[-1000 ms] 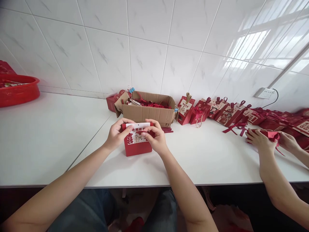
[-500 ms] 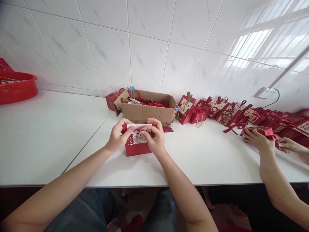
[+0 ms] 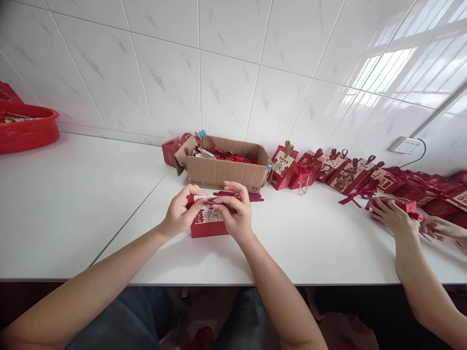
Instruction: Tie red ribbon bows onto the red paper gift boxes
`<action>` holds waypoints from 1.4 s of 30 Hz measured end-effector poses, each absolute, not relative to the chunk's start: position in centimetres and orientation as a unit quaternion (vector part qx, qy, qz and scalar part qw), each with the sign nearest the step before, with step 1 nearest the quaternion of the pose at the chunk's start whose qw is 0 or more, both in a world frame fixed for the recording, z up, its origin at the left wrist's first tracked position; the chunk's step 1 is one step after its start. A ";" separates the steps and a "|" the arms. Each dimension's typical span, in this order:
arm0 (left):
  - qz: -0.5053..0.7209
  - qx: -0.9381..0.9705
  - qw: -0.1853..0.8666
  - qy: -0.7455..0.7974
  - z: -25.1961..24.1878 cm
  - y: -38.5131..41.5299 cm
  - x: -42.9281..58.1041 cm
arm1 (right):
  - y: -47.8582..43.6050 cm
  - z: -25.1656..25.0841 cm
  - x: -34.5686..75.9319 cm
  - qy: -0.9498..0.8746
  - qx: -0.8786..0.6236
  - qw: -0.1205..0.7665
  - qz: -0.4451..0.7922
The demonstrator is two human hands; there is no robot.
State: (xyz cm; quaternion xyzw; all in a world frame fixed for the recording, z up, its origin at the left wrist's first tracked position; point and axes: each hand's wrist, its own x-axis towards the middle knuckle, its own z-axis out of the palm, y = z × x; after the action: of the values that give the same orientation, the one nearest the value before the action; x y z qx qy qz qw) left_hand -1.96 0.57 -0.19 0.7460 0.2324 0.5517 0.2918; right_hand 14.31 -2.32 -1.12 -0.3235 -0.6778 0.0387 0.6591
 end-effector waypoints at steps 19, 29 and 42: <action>0.526 0.806 0.263 0.063 1.2 -0.4 -2.6 | -3.1 -0.7 15.0 -0.747 -0.189 0.627 -0.113; 0.537 0.795 0.268 0.087 1.0 -0.3 -2.5 | -3.3 -1.0 14.8 -0.723 -0.211 0.657 -0.041; 0.552 0.830 0.060 0.052 0.9 0.0 -2.7 | -3.3 -0.8 14.4 -0.726 -0.207 0.656 0.016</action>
State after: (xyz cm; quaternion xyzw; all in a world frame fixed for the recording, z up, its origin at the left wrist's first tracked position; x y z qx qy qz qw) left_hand -2.70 0.04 0.93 0.8299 0.0516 0.5523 0.0596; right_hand 14.43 -3.29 -0.82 -0.2070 -0.7260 0.0160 0.6556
